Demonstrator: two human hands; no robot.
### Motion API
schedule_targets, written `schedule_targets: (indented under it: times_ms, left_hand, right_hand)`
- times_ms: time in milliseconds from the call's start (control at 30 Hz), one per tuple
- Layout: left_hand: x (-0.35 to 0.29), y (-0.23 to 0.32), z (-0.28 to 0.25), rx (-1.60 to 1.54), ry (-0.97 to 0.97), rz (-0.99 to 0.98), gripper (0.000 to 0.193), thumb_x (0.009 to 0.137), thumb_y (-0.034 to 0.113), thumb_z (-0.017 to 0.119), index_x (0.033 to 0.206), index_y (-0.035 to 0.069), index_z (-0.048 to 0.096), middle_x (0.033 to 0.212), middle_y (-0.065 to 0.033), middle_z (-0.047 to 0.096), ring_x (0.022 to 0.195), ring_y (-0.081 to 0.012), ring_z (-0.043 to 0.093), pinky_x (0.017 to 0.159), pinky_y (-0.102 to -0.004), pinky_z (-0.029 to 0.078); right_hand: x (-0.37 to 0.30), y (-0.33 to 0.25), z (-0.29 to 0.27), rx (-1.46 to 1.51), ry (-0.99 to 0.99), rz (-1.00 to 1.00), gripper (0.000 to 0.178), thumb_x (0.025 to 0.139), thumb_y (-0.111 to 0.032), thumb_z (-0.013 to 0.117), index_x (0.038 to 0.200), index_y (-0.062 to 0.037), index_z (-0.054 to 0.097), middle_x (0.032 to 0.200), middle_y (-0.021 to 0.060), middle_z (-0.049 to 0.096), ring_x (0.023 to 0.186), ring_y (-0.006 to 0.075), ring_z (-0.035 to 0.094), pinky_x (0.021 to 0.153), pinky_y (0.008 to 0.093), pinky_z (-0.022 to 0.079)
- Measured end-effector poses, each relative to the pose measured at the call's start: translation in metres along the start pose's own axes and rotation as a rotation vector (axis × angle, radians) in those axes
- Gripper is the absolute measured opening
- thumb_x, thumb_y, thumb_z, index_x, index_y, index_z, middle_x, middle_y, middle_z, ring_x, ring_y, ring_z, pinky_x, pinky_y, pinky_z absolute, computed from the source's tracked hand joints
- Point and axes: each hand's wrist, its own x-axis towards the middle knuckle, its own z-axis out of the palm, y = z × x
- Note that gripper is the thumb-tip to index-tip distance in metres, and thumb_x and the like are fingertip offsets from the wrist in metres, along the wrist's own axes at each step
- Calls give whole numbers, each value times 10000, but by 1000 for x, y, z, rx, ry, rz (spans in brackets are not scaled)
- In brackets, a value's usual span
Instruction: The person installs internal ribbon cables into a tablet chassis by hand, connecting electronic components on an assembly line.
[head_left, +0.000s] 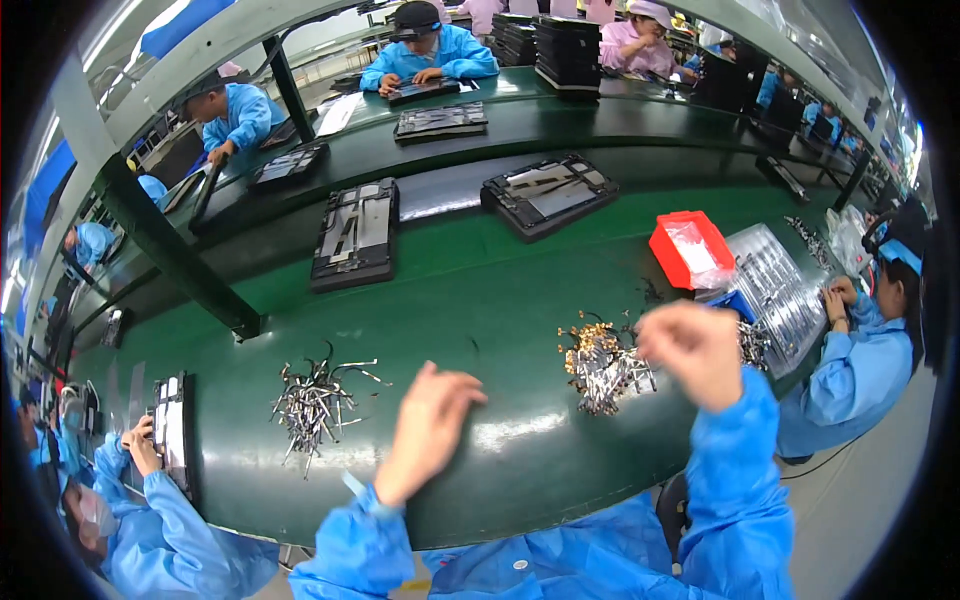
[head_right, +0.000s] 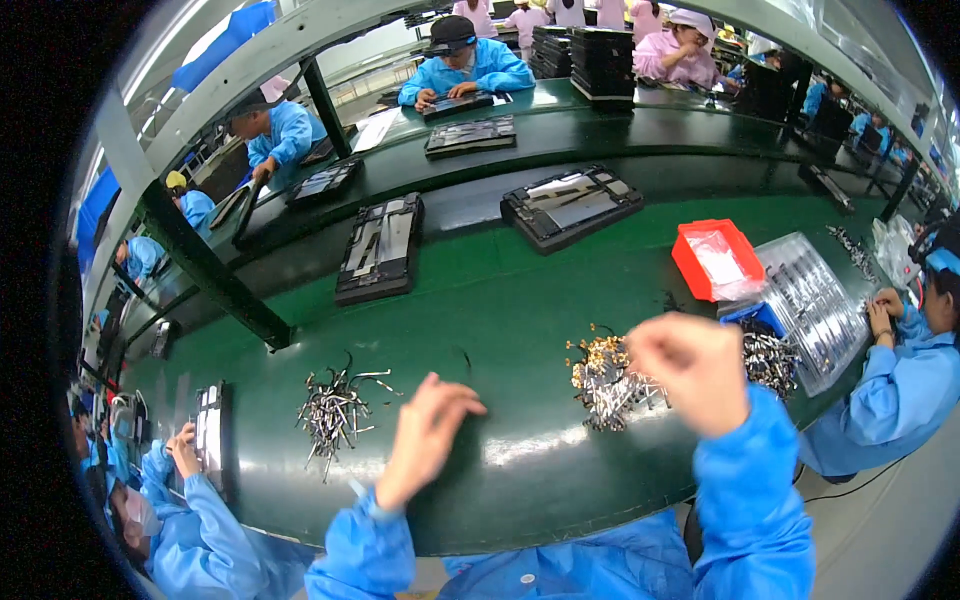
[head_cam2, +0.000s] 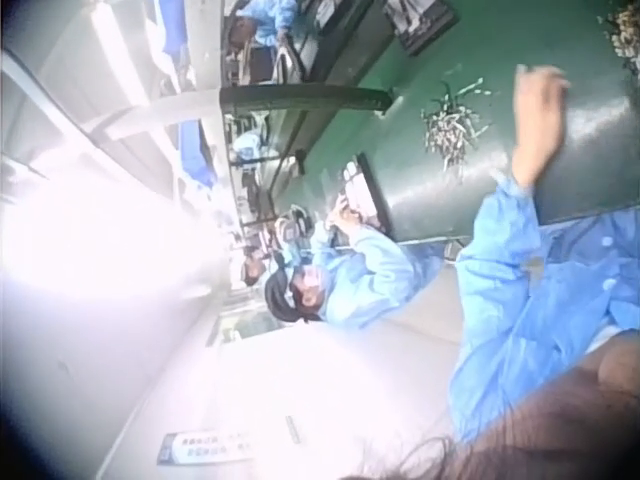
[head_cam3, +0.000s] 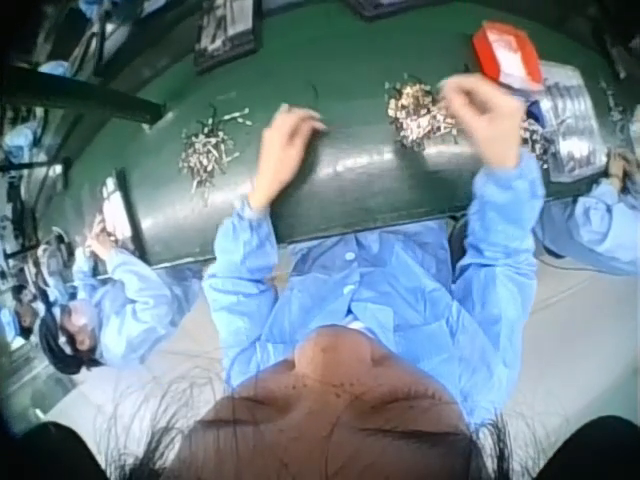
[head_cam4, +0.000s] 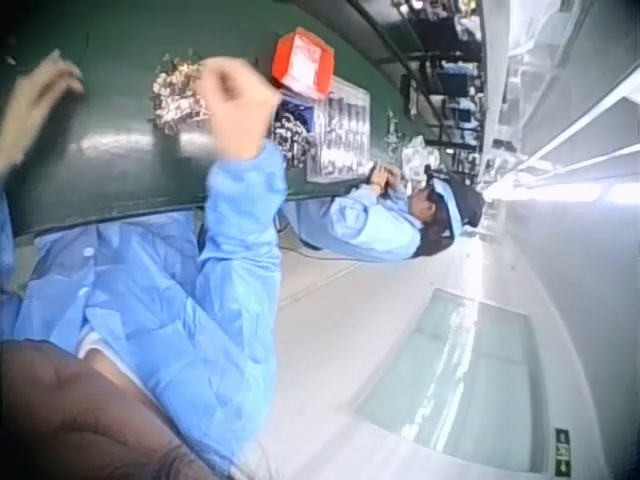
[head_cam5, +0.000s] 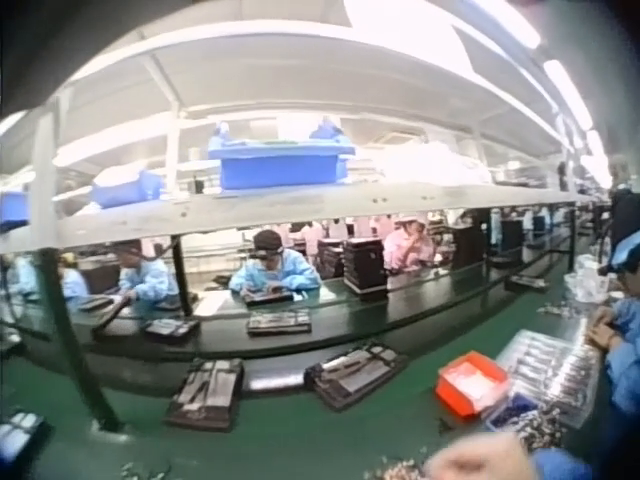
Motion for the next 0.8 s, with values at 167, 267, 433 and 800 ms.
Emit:
schedule_targets:
  times_ms: [167,267,433,800]
  left_hand:
    - [2,-78,-30,-265,205,-312,164,950,91,502,1049,28,616,899,-95,726,818,-254,657,949,-374,451]
    - [-18,-60,-39,-46,163,-291,147,957,85,487,1018,20,603,873,-107,729,806,-280,674,1090,-479,307]
    - [-42,-40,-57,32,101,-377,123,936,43,482,971,13,596,871,-102,730,835,-308,674,1138,-547,205]
    - [-32,-41,-31,50,318,-139,108,895,-17,501,963,8,581,843,-81,718,810,-267,636,1131,-511,259]
  right_hand:
    - [92,68,-68,-389,100,-26,90,805,-10,650,857,56,680,748,142,707,673,156,701,617,272,551]
    - [119,119,-97,-692,-2,81,112,748,-31,648,820,38,700,714,158,707,669,198,715,640,308,573]
    - [141,177,-103,-1025,29,240,129,705,-99,689,812,-49,740,774,167,708,734,322,703,747,397,573]
    - [269,182,-12,-770,-179,-7,398,734,-210,752,1086,-37,686,1117,167,673,1064,329,633,925,406,510]
